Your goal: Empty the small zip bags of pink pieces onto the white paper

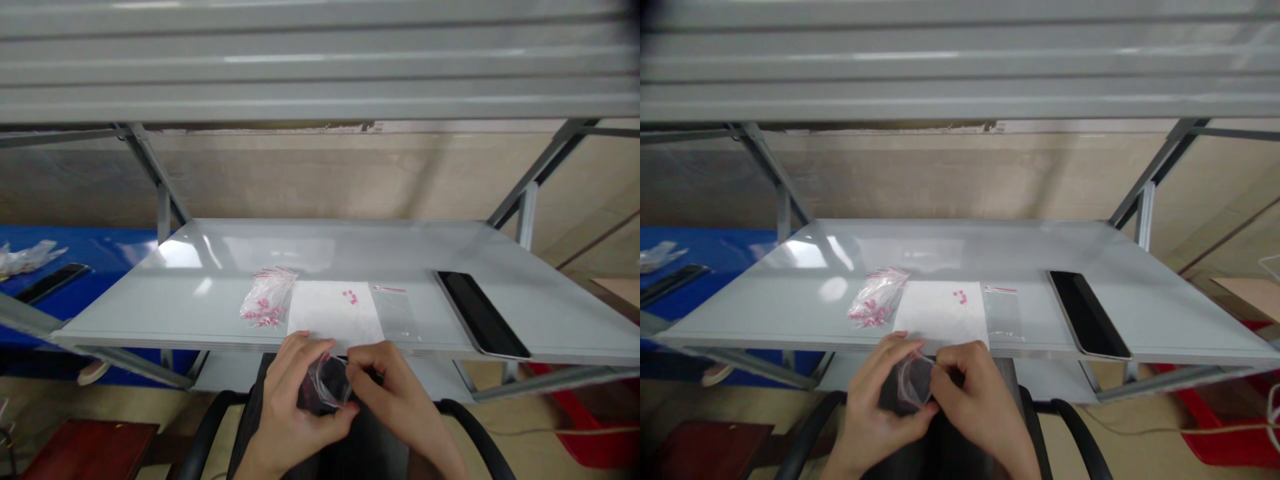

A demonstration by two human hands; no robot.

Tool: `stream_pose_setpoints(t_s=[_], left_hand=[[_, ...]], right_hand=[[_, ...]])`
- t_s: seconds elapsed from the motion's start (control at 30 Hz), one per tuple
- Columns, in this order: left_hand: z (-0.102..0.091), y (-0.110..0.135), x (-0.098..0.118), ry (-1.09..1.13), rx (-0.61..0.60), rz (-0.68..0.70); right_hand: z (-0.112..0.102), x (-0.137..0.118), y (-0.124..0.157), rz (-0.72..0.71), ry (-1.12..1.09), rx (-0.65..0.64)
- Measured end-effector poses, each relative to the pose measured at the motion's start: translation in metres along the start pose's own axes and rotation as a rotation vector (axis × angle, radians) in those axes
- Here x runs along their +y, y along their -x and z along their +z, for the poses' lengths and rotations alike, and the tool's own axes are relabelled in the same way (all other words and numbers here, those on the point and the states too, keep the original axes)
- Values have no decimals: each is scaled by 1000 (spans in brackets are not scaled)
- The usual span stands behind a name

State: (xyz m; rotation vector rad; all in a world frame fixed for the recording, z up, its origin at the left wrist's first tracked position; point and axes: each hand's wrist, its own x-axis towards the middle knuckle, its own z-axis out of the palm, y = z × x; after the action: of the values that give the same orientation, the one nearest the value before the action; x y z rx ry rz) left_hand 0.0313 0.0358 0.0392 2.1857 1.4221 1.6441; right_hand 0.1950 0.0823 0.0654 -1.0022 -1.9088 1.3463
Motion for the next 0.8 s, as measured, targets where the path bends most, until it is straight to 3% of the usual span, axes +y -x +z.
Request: stream_pose_setpoints(t_s=[0.1, 0.27, 0.33, 0.47, 0.63, 0.8], left_hand=[[-1, -2, 4, 30, 41, -26], [-3, -1, 3, 18, 50, -106], [-3, 0, 2, 0, 70, -112], [1, 0, 1, -53, 124, -83], [5, -1, 0, -32, 134, -83], [3, -2, -1, 169, 67, -248]], right_hand=[[3, -4, 2, -41, 53, 57], [10, -23, 8, -224, 158, 286], [13, -27, 9, -257, 212, 250], [20, -23, 4, -160, 277, 150], [25, -21, -1, -203, 203, 139], [19, -22, 0, -202, 60, 88]])
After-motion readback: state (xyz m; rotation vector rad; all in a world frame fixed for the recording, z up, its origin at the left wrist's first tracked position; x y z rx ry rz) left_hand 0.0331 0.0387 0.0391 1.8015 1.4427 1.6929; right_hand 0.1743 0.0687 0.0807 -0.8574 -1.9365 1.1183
